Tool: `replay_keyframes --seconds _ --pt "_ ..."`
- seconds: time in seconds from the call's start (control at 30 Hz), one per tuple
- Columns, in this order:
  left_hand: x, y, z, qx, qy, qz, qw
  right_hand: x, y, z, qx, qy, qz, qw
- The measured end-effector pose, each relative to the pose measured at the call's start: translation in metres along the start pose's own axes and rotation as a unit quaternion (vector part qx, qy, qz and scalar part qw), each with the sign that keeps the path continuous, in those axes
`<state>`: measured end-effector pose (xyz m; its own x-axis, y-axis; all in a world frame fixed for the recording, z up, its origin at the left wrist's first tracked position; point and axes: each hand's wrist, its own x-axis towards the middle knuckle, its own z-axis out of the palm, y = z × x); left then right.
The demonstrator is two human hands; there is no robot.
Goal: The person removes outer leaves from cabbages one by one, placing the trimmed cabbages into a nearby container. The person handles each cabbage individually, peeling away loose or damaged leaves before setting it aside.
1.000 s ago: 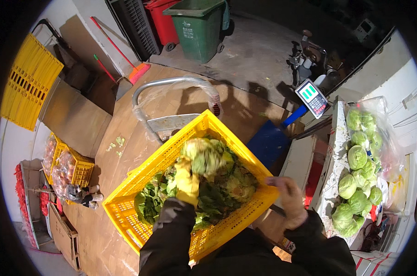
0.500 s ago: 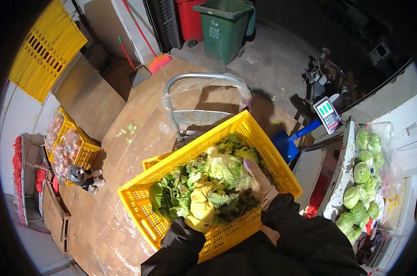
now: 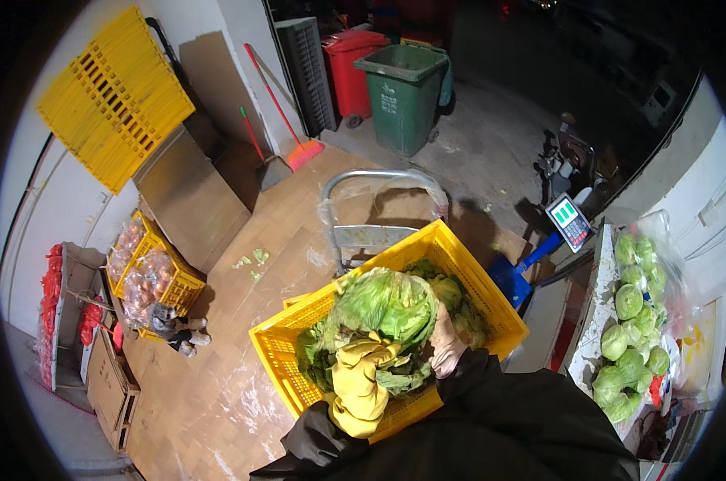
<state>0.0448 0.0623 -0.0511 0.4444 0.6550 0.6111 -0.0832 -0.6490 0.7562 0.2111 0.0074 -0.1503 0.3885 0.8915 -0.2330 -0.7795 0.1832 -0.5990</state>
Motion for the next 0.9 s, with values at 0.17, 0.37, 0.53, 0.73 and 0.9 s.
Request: replay_keyframes --seconds 0.17,0.37,0.53,0.73,0.9 --pt "-0.024 -0.014 -0.045 0.25 -0.1 0.015 0.963 0.007 -0.021 0.026 0.115 0.007 0.035 0.993" --pt "-0.041 -0.039 -0.079 0.307 -0.262 -0.279 0.871 0.025 -0.061 0.027 0.046 -0.016 0.1 0.994" --pt "-0.003 0.026 -0.085 0.131 -0.173 -0.419 0.882 0.023 -0.067 0.032 -0.052 -0.013 0.11 0.992" --pt "0.045 0.023 -0.005 -0.146 -0.02 -0.349 0.925 0.0 -0.087 0.084 -0.169 -0.1 0.163 0.967" --pt "0.032 0.003 -0.004 -0.404 0.177 -0.417 0.795 -0.04 -0.092 0.111 -0.532 -0.22 -0.09 0.813"
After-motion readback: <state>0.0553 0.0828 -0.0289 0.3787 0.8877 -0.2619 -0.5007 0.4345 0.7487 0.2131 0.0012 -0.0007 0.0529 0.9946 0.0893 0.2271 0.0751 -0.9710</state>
